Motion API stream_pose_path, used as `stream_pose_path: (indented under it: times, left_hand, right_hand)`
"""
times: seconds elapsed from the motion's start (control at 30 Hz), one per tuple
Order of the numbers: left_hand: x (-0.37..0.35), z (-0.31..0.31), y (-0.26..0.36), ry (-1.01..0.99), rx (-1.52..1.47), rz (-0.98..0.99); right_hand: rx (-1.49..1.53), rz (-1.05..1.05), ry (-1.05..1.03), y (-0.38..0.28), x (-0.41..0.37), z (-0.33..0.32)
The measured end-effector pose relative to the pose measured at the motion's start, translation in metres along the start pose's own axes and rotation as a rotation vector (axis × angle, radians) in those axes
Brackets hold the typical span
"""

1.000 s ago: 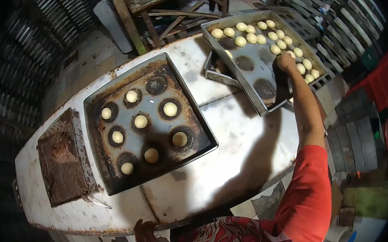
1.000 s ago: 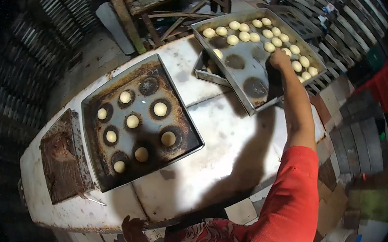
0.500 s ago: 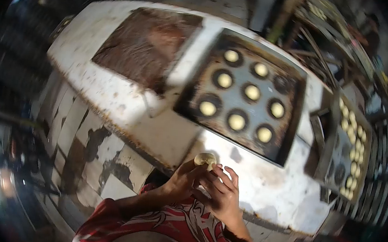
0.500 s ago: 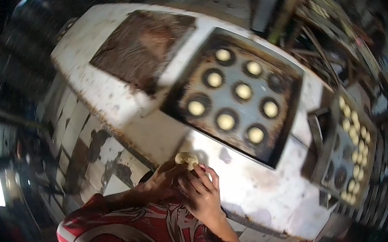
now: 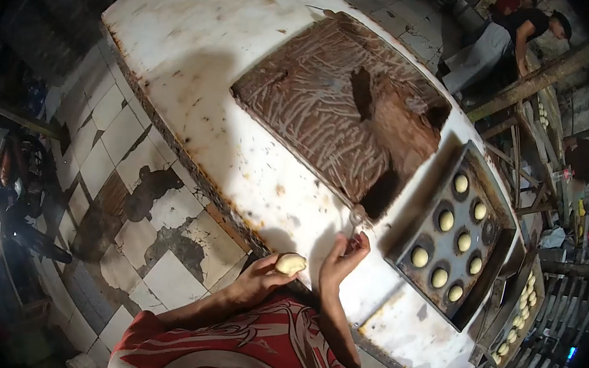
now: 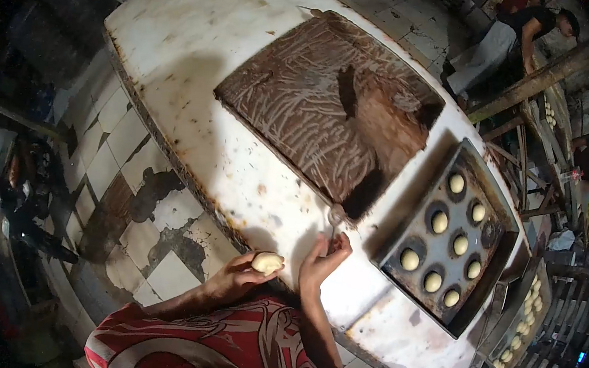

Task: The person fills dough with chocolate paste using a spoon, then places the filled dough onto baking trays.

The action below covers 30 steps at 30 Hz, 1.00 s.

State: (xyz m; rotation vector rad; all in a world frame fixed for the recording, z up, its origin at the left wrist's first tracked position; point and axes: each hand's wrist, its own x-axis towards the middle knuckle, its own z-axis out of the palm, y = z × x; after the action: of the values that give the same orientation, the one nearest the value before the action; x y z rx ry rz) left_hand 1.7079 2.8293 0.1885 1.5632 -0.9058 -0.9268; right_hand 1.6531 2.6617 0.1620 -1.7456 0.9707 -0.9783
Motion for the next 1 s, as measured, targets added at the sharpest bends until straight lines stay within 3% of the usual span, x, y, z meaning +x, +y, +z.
stream_pose_path:
  times: [0.03, 0.07, 0.13, 0.2, 0.27, 0.3, 0.33, 0.4, 0.43, 0.53, 0.67, 0.73, 0.77, 0.87, 0.93, 1.0]
  left_hand:
    - [0.012, -0.01, 0.023, 0.113, -0.842, -0.395]
    - [0.023, -0.011, 0.021, 0.103, -0.864, -0.406]
    - [0.051, -0.015, 0.019, 0.195, -0.714, -0.274]
    - [0.061, -0.019, 0.031, 0.167, -0.315, -0.094]
    - [0.067, -0.034, 0.059, 0.171, -0.37, -0.103]
    - [0.068, -0.049, 0.057, 0.037, -0.393, -0.23]
    - [0.064, -0.053, 0.043, 0.045, -0.421, -0.14]
    - [0.055, -0.083, 0.058, 0.156, -0.712, 0.075]
    - [0.051, -0.099, 0.065, 0.123, -0.989, -0.081]
    - [0.044, -0.115, 0.048, 0.301, -0.983, -0.254]
    - [0.039, -0.122, 0.038, 0.492, -0.852, -0.22]
    - [0.039, -0.126, 0.028, 0.529, -0.793, -0.233]
    - [0.041, -0.13, 0.027, 0.593, -0.888, -0.207]
    - [0.054, -0.141, 0.039, 0.646, -1.127, -0.21]
    - [0.071, -0.142, 0.042, 0.663, -1.316, 0.019]
    - [0.083, -0.146, 0.049, 0.574, -1.367, 0.04]
  right_hand:
    - [-0.053, 0.016, 0.021, 0.008, 0.004, 0.002]
    - [-0.112, 0.037, 0.042, 0.014, 0.002, 0.002]
    - [-0.161, -0.17, 0.078, -0.035, 0.009, 0.01]
    - [-0.251, -0.434, -0.186, -0.097, 0.041, 0.033]
    - [-0.35, -0.253, -0.514, -0.127, 0.091, 0.069]
    - [-0.404, -0.305, -0.646, -0.125, 0.117, 0.095]
    - [-0.557, -0.336, -0.748, -0.121, 0.14, 0.122]
    - [-0.833, -0.426, -0.75, -0.122, 0.168, 0.178]
    - [-0.993, -0.453, -0.753, -0.12, 0.178, 0.2]
    - [-1.054, -0.592, -0.69, -0.095, 0.187, 0.249]
    - [-0.942, -0.759, -0.868, -0.083, 0.192, 0.248]
    - [-0.281, -0.022, -1.282, -0.102, 0.188, 0.229]
    - [-0.189, 0.408, -1.228, -0.126, 0.185, 0.209]
    - [0.214, 0.495, -1.131, -0.143, 0.167, 0.148]
    - [0.442, 0.498, -1.058, -0.145, 0.146, 0.104]
    - [0.599, 0.362, -1.02, -0.15, 0.13, 0.077]
